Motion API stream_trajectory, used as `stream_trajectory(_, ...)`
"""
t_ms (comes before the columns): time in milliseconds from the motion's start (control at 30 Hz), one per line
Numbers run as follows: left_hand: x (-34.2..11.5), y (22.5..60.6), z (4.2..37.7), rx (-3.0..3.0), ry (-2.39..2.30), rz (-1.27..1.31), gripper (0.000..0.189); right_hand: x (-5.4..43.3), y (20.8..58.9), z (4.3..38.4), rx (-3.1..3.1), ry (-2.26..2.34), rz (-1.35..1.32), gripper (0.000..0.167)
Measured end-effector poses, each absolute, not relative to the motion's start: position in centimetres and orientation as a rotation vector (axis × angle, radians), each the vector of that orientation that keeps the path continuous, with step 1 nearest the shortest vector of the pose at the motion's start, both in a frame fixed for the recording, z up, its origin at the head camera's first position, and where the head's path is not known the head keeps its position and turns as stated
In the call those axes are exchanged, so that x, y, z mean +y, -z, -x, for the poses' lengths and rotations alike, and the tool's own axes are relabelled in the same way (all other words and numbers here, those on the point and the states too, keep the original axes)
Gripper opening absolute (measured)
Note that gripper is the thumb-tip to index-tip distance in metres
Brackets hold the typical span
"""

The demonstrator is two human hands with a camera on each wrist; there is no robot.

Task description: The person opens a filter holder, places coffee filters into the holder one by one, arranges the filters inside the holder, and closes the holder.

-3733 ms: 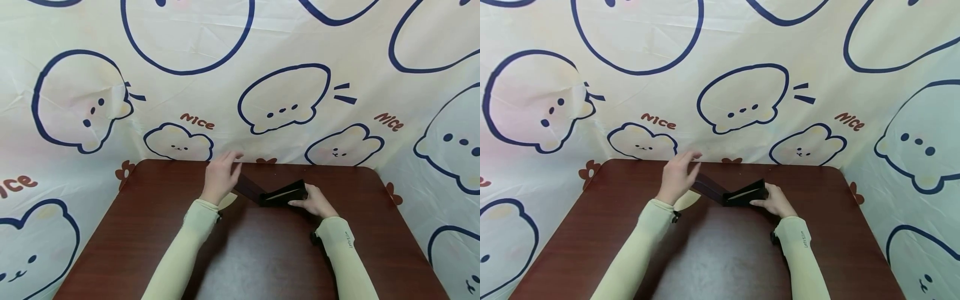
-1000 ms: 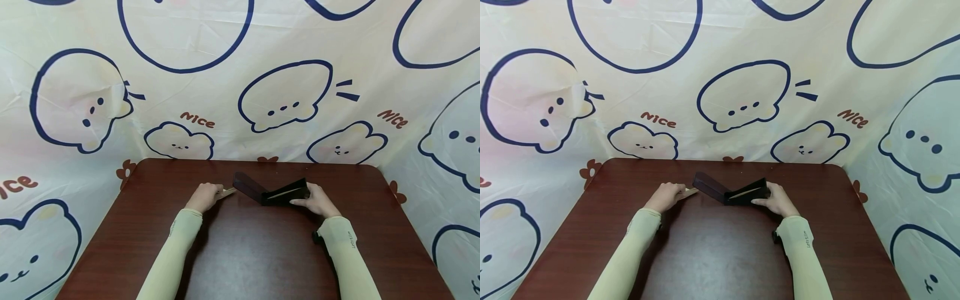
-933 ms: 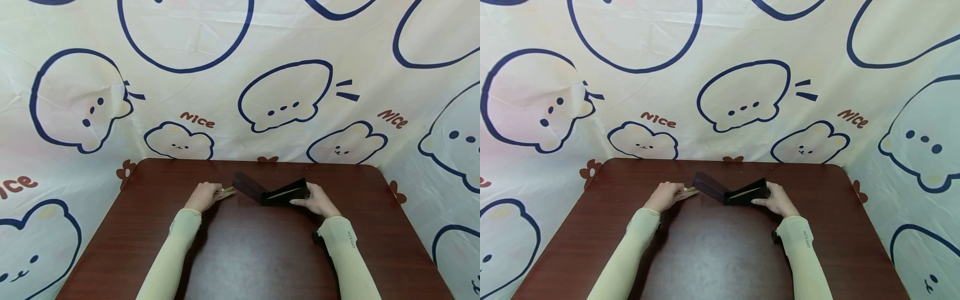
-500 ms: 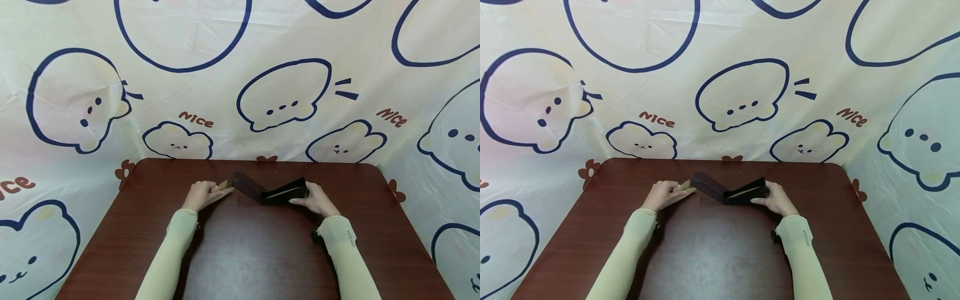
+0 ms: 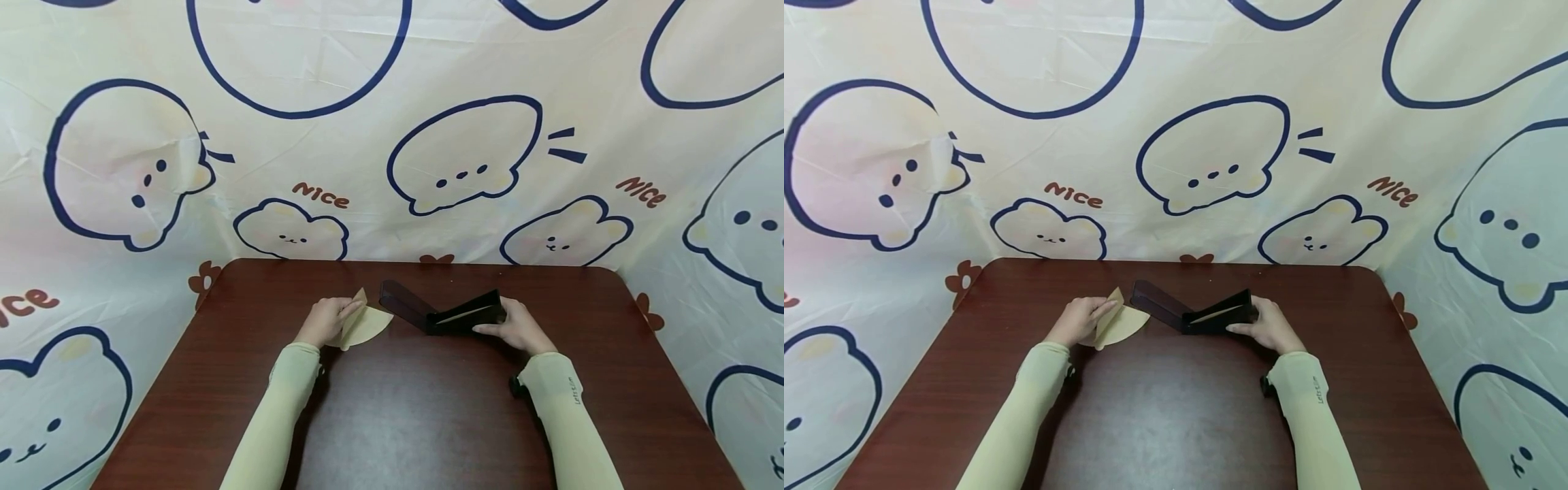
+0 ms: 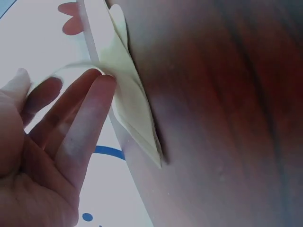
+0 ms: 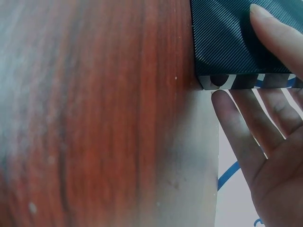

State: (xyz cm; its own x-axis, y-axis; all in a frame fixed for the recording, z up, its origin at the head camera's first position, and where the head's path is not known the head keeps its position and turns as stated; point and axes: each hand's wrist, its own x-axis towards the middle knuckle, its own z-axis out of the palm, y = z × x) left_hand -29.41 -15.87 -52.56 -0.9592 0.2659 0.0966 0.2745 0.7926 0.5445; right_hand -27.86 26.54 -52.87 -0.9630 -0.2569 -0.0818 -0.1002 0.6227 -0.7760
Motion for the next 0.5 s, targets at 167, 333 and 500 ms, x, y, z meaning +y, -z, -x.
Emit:
stream_trajectory(167,-15.84,52.42,29.17,-2.964,0.856,0.440,0.032,26.50,52.88,27.79,2.656,1.266,0.297,0.039)
stream_trajectory(333,-15.63,52.26,28.86,-2.988,0.852,0.387,0.020,26.51,52.88,27.78,2.661,1.262,0.293,0.039)
stream_trajectory(500,-15.40,52.18,28.77,-2.988,0.827,0.399,0.017,26.49,52.87,27.76,2.658,1.268,0.293,0.038)
